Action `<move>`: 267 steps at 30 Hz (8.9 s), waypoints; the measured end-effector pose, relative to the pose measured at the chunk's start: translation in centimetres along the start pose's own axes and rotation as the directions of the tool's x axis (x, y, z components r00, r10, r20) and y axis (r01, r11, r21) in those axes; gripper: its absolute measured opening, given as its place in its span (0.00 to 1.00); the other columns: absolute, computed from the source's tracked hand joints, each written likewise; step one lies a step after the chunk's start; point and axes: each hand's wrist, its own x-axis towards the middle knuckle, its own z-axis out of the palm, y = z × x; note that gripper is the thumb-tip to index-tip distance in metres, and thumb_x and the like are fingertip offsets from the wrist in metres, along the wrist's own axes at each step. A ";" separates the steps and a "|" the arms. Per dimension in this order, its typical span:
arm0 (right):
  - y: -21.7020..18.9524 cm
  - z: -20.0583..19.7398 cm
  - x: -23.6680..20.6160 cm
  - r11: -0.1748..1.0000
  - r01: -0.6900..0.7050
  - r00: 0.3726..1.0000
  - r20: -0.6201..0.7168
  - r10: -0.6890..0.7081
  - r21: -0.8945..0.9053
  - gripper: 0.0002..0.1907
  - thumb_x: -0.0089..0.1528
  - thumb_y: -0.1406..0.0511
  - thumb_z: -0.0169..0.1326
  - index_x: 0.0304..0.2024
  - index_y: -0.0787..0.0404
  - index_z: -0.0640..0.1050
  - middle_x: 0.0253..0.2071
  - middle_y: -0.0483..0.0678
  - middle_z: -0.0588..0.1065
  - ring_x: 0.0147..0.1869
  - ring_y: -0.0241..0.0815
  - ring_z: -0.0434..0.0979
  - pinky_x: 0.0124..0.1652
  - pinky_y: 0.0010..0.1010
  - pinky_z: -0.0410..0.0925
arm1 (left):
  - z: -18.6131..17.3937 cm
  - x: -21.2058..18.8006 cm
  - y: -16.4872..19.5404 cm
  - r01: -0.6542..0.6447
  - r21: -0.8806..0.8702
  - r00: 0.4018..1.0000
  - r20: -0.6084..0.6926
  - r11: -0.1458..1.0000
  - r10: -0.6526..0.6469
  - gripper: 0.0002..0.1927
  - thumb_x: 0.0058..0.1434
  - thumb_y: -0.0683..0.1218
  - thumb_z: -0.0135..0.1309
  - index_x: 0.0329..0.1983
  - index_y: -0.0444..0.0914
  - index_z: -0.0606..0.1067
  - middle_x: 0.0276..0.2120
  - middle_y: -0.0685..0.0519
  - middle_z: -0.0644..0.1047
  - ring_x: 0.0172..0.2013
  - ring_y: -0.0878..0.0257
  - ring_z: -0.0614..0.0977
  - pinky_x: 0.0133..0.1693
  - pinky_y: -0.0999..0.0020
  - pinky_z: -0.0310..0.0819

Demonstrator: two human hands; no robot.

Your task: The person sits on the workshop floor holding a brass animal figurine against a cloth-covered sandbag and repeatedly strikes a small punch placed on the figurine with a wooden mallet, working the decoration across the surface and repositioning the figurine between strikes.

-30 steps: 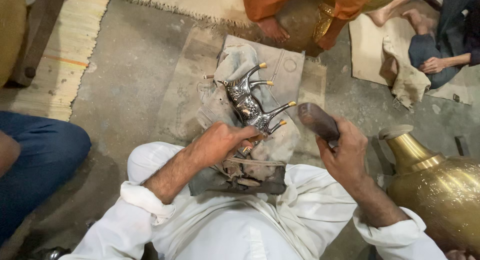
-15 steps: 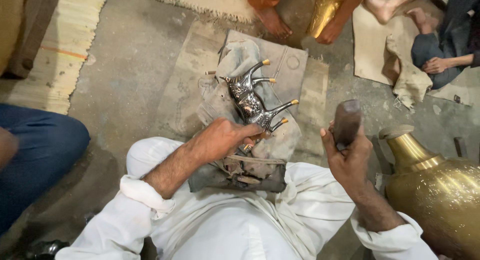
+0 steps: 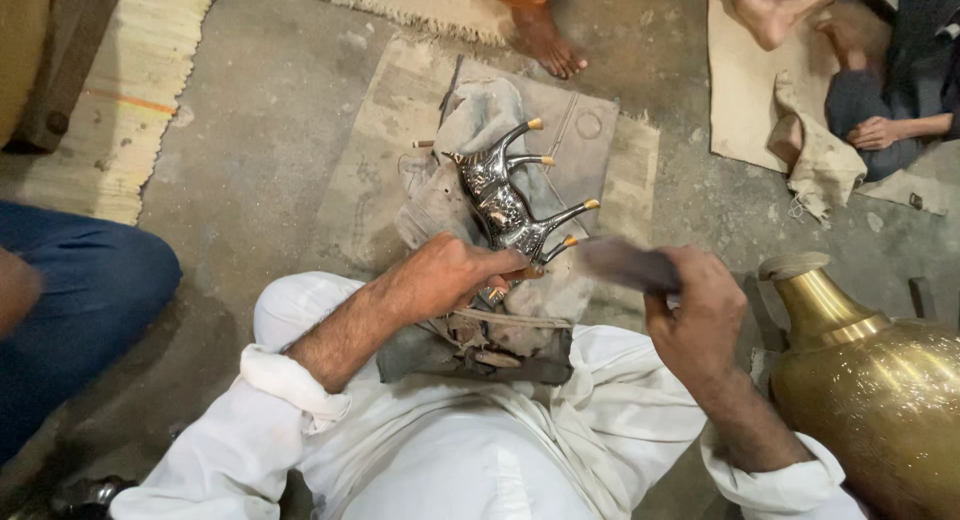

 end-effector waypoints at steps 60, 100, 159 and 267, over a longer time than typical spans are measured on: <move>-5.0 0.8 19.5 0.741 0.565 0.686 0.706 -0.177 -0.363 0.20 0.60 0.67 0.57 0.54 0.48 0.76 0.32 0.47 0.81 0.35 0.46 0.84 0.36 0.42 0.75 | 3.3 0.8 -0.9 0.345 -0.568 0.695 -0.381 0.747 -0.610 0.23 0.63 0.40 0.59 0.56 0.33 0.63 0.29 0.45 0.85 0.29 0.64 0.88 0.27 0.71 0.84; -2.6 1.2 18.3 0.791 0.528 0.757 0.592 -0.275 -0.309 0.21 0.52 0.69 0.58 0.49 0.53 0.76 0.33 0.49 0.80 0.40 0.54 0.82 0.38 0.48 0.73 | 2.8 0.8 -0.4 0.363 -0.437 0.733 -0.412 0.823 -0.541 0.18 0.62 0.45 0.62 0.49 0.36 0.68 0.25 0.49 0.84 0.25 0.60 0.88 0.26 0.65 0.77; -1.7 1.1 16.3 0.927 0.330 0.806 0.565 -0.179 -0.178 0.27 0.52 0.66 0.59 0.55 0.55 0.73 0.33 0.53 0.80 0.39 0.58 0.81 0.39 0.50 0.71 | 2.5 0.3 -0.5 0.342 -0.378 0.761 -0.427 0.861 -0.489 0.17 0.62 0.45 0.63 0.50 0.37 0.71 0.32 0.48 0.86 0.31 0.57 0.90 0.31 0.62 0.79; 0.2 1.4 13.5 0.927 0.306 0.842 0.516 -0.157 -0.218 0.21 0.51 0.68 0.58 0.49 0.55 0.74 0.32 0.53 0.79 0.40 0.59 0.80 0.39 0.51 0.70 | 2.5 -0.2 0.2 0.358 -0.193 0.800 -0.442 0.914 -0.407 0.22 0.61 0.50 0.64 0.55 0.39 0.73 0.26 0.45 0.82 0.26 0.45 0.84 0.29 0.54 0.72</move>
